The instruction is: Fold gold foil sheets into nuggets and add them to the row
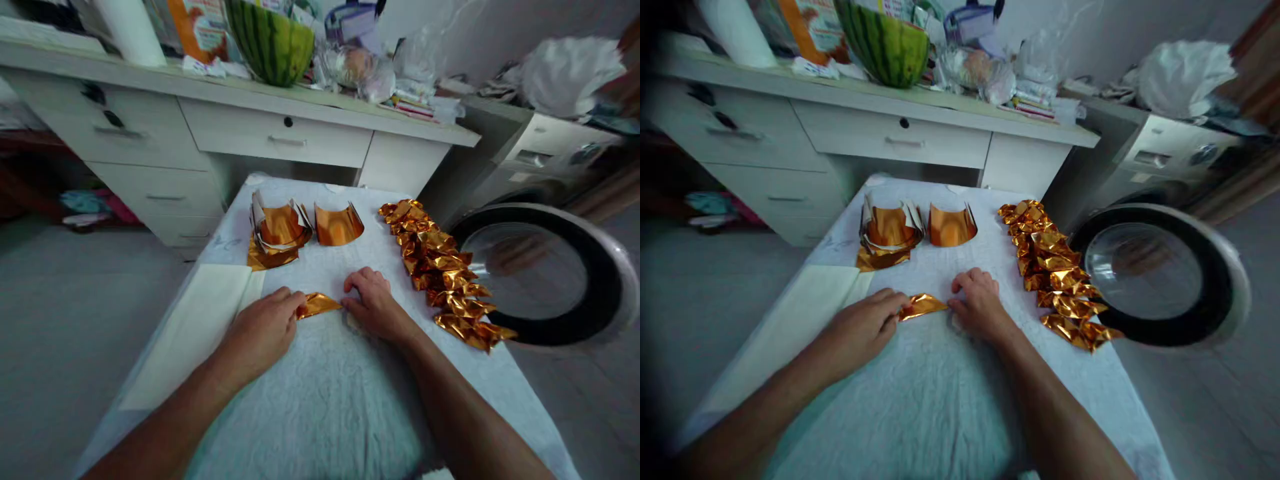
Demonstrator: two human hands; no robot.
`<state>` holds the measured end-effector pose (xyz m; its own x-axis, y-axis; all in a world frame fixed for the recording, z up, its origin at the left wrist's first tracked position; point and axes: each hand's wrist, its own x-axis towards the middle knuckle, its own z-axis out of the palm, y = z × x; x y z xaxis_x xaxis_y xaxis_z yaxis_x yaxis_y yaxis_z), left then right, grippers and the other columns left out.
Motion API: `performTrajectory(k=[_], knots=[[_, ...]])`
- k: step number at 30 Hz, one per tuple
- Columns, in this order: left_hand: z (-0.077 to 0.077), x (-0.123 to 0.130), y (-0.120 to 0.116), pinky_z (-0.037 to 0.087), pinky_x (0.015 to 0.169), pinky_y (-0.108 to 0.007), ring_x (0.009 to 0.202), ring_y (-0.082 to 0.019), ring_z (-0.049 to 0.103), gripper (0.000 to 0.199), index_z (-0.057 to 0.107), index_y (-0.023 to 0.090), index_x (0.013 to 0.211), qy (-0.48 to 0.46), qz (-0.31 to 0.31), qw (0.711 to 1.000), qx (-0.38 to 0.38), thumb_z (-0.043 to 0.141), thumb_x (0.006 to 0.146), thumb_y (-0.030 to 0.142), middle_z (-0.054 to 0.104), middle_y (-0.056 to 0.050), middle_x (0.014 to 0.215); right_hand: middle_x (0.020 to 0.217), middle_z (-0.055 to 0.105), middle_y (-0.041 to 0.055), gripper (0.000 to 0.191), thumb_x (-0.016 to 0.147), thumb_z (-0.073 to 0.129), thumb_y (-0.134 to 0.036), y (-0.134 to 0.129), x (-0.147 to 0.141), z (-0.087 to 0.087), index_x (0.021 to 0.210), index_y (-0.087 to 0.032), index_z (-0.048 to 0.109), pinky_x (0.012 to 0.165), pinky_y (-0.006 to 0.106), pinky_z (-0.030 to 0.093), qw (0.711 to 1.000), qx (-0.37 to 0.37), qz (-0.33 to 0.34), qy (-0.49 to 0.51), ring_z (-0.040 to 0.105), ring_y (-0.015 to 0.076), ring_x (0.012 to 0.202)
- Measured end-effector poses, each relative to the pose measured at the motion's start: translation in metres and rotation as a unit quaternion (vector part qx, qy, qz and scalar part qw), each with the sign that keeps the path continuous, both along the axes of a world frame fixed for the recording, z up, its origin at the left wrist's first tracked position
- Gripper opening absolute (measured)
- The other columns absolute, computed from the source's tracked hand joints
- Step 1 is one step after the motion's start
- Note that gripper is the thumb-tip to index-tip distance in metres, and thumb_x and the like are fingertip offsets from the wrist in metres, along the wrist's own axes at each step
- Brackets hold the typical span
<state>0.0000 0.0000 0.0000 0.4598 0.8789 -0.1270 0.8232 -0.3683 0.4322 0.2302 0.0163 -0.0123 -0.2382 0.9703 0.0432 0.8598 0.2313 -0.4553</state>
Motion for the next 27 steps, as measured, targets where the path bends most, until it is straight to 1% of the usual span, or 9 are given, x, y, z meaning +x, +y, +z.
performTrajectory(k=[3, 5, 7, 12, 15, 18, 20, 24, 27], knots=[[0.001, 0.002, -0.001, 0.042, 0.075, -0.032, 0.085, -0.020, 0.059, 0.010, 0.055, 0.022, 0.093, 0.008, 0.004, 1.000, 0.023, 0.048, 0.085, 0.022, 0.057, -0.003, 0.092, 0.097, 0.058, 0.0055, 0.013, 0.083, 0.063, -0.020, 0.000, -0.002, 0.004, 0.095, -0.019, 0.058, 0.083, 0.036, 0.034, 0.996, 0.017, 0.061, 0.064, 0.048, 0.0222, 0.093], [0.000, 0.003, -0.002, 0.041, 0.073, -0.033, 0.082, -0.021, 0.059, 0.011, 0.055, 0.023, 0.094, 0.012, 0.012, 0.999, 0.034, 0.053, 0.085, 0.028, 0.057, -0.002, 0.092, 0.097, 0.060, 0.0045, 0.020, 0.081, 0.065, -0.020, -0.001, -0.005, 0.004, 0.100, -0.019, 0.057, 0.083, 0.035, 0.034, 0.991, 0.023, 0.101, 0.088, 0.049, 0.0210, 0.092], [-0.002, 0.003, -0.002, 0.041, 0.071, -0.033, 0.080, -0.021, 0.059, 0.013, 0.056, 0.023, 0.096, 0.011, 0.018, 0.999, 0.042, 0.055, 0.084, 0.030, 0.057, -0.002, 0.093, 0.096, 0.062, 0.0033, 0.026, 0.078, 0.069, -0.019, -0.003, -0.010, 0.003, 0.102, -0.019, 0.058, 0.082, 0.035, 0.034, 0.988, 0.025, 0.126, 0.084, 0.050, 0.0204, 0.090], [-0.008, 0.002, -0.002, 0.041, 0.070, -0.032, 0.080, -0.020, 0.059, 0.015, 0.057, 0.024, 0.098, -0.015, 0.034, 0.998, 0.057, 0.056, 0.084, 0.029, 0.056, -0.001, 0.096, 0.085, 0.063, 0.0008, 0.013, 0.079, 0.064, -0.013, -0.004, -0.018, -0.003, 0.090, -0.020, 0.060, 0.078, 0.033, 0.034, 0.987, 0.050, 0.133, 0.076, 0.051, 0.0179, 0.082], [-0.009, 0.000, -0.001, 0.042, 0.071, -0.032, 0.082, -0.020, 0.060, 0.014, 0.059, 0.023, 0.099, -0.045, 0.045, 0.996, 0.059, 0.054, 0.086, 0.028, 0.056, -0.002, 0.097, 0.082, 0.062, 0.0015, 0.008, 0.082, 0.062, -0.014, -0.003, -0.018, -0.003, 0.088, -0.018, 0.061, 0.078, 0.032, 0.036, 0.981, 0.067, 0.146, 0.106, 0.051, 0.0168, 0.079], [-0.007, 0.000, 0.001, 0.044, 0.074, -0.032, 0.083, -0.020, 0.060, 0.017, 0.062, 0.022, 0.098, -0.097, 0.050, 0.993, 0.055, 0.048, 0.091, 0.028, 0.058, -0.002, 0.094, 0.081, 0.060, 0.0020, 0.007, 0.082, 0.061, -0.013, -0.003, -0.016, -0.002, 0.088, -0.018, 0.061, 0.076, 0.031, 0.039, 0.975, 0.082, 0.139, 0.151, 0.053, 0.0162, 0.079], [-0.006, 0.001, 0.003, 0.044, 0.075, -0.032, 0.082, -0.019, 0.060, 0.018, 0.063, 0.022, 0.095, -0.139, 0.053, 0.987, 0.057, 0.047, 0.092, 0.029, 0.059, -0.002, 0.091, 0.083, 0.059, 0.0022, 0.008, 0.082, 0.059, -0.013, -0.004, -0.015, -0.001, 0.089, -0.018, 0.061, 0.074, 0.029, 0.041, 0.972, 0.072, 0.127, 0.183, 0.054, 0.0155, 0.078], [-0.003, 0.001, 0.003, 0.045, 0.073, -0.030, 0.080, -0.017, 0.061, 0.016, 0.064, 0.020, 0.090, -0.217, 0.083, 0.970, 0.067, 0.051, 0.090, 0.028, 0.061, -0.002, 0.089, 0.084, 0.058, 0.0017, 0.014, 0.081, 0.055, -0.012, -0.006, -0.015, 0.000, 0.093, -0.018, 0.061, 0.069, 0.026, 0.043, 0.964, 0.023, 0.102, 0.245, 0.054, 0.0133, 0.074], [-0.001, 0.001, 0.002, 0.046, 0.070, -0.028, 0.077, -0.016, 0.060, 0.014, 0.064, 0.020, 0.087, -0.241, 0.096, 0.963, 0.076, 0.053, 0.089, 0.028, 0.061, -0.001, 0.086, 0.080, 0.057, 0.0003, 0.016, 0.080, 0.054, -0.012, -0.008, -0.017, 0.001, 0.093, -0.017, 0.061, 0.066, 0.025, 0.042, 0.957, -0.004, 0.089, 0.276, 0.053, 0.0121, 0.070]])
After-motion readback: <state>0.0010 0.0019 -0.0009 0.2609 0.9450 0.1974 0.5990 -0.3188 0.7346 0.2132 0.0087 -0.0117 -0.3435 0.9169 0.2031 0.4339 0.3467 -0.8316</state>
